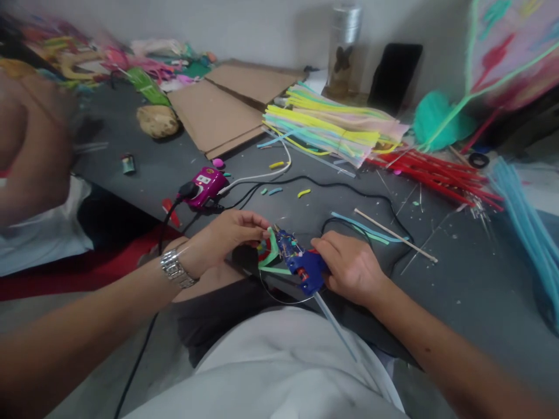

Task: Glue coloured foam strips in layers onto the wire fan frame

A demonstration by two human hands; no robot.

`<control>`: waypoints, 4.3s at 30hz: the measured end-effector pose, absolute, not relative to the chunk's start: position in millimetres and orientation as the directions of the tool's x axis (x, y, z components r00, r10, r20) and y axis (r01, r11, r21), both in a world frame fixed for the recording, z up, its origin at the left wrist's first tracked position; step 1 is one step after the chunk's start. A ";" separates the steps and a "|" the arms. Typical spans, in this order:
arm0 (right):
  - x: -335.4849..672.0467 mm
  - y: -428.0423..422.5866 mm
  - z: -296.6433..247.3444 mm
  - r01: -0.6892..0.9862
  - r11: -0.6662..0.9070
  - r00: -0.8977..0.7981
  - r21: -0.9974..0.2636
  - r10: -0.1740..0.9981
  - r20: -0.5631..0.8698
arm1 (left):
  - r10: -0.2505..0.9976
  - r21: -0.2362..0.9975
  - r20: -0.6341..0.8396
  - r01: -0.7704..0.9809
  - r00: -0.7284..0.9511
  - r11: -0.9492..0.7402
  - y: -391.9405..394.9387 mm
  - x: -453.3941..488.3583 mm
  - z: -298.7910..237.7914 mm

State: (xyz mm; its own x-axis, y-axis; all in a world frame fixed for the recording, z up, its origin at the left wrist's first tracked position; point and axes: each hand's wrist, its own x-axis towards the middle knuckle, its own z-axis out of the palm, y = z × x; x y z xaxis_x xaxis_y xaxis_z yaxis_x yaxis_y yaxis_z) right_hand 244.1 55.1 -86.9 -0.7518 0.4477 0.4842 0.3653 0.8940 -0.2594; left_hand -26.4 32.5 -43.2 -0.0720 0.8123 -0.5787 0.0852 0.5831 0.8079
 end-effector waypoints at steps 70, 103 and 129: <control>233.5 57.8 -84.0 0.439 0.897 -0.834 -0.059 0.431 0.344 | 0.781 0.778 -0.624 0.063 -0.029 0.625 34.6 -35.0 -50.1; 253.9 50.7 -53.9 0.487 0.495 -0.577 -0.720 0.801 0.160 | 0.892 0.832 -0.445 0.332 -0.078 0.445 33.6 -28.1 -46.0; 242.4 29.0 -38.2 0.631 -0.219 -0.385 -0.745 0.745 -0.545 | 0.956 0.563 -0.098 0.807 0.276 -0.175 3.8 -26.4 -57.1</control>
